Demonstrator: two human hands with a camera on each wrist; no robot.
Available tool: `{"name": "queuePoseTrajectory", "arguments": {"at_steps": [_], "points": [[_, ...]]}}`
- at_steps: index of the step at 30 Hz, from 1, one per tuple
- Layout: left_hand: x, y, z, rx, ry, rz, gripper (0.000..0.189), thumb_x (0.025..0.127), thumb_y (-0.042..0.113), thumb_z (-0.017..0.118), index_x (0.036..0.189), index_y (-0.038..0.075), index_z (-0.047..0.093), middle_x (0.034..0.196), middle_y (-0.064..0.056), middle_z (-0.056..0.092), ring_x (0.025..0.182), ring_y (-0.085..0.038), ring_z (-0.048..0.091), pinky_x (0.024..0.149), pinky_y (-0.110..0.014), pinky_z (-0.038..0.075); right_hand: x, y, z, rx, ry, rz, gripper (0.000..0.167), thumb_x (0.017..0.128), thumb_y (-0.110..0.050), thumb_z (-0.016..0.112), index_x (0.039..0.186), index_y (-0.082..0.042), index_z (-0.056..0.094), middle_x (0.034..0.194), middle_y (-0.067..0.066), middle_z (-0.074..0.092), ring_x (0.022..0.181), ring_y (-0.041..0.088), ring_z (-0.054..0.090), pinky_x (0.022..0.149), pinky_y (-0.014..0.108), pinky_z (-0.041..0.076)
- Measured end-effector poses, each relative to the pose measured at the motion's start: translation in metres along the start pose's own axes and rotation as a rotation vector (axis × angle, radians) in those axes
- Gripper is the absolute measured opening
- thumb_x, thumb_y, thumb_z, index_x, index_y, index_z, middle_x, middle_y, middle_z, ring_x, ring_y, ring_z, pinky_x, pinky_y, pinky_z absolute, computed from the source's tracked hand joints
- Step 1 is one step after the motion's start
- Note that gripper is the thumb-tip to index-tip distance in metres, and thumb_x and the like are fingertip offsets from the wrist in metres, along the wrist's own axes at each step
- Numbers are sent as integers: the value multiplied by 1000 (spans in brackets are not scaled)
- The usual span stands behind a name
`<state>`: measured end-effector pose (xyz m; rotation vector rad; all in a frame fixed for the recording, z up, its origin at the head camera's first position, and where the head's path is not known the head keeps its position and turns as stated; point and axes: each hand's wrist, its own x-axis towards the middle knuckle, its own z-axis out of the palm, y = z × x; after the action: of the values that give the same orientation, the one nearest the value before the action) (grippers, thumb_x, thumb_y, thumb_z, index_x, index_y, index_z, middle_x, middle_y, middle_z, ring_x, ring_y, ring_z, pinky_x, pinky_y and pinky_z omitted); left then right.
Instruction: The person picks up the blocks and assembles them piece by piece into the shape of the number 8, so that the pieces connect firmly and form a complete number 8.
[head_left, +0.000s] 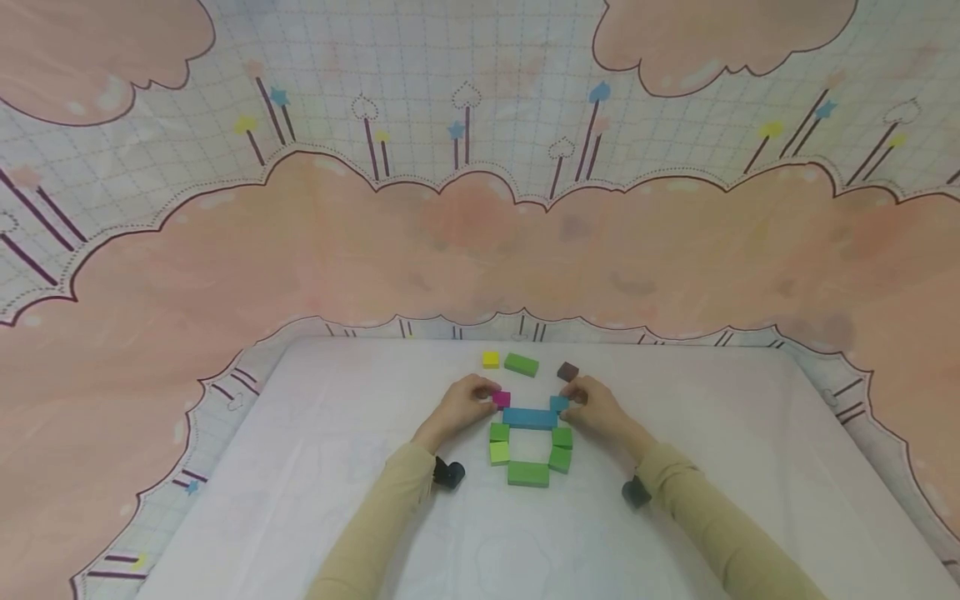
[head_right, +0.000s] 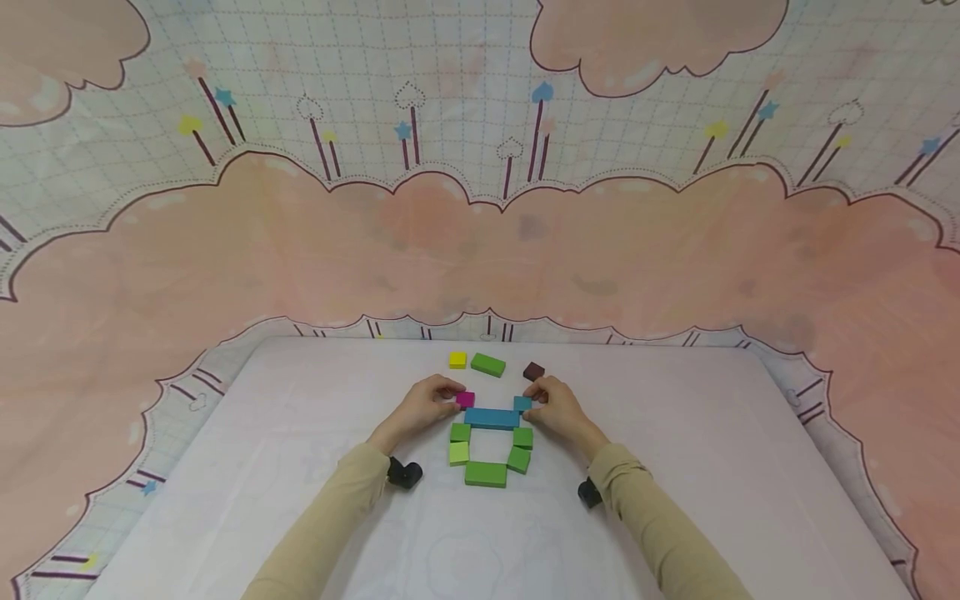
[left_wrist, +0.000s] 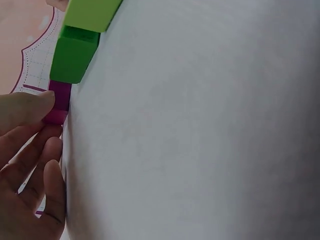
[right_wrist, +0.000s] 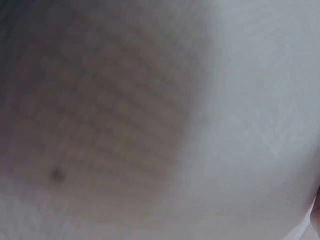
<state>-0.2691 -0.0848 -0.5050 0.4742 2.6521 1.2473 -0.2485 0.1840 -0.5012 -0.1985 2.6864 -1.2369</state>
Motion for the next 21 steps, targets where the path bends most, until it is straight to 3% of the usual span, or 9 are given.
{"name": "queuePoseTrajectory", "arguments": {"at_steps": [6,13,21], "points": [[0,-2,1,-15,6,16,28,84,9,68,113,10,68,113,-8,64,109,-26,59,98,-42,48,-1,-1,0,9,1,-3,33,79,-9,71,110,-5,61,117,15,59,112,32,55,99,49,46],[2,-2,1,-15,-2,50,28,84,10,68,111,8,69,111,-9,64,110,-26,59,99,-43,47,-1,0,-4,11,-39,27,44,79,-13,72,120,-7,59,124,14,57,118,33,53,101,50,44],[2,-3,1,-9,-1,10,27,84,10,68,112,10,69,112,-7,64,111,-26,58,101,-44,45,-2,1,-15,41,-94,19,45,83,-12,70,126,-7,57,121,12,62,112,27,57,98,44,48]]}}
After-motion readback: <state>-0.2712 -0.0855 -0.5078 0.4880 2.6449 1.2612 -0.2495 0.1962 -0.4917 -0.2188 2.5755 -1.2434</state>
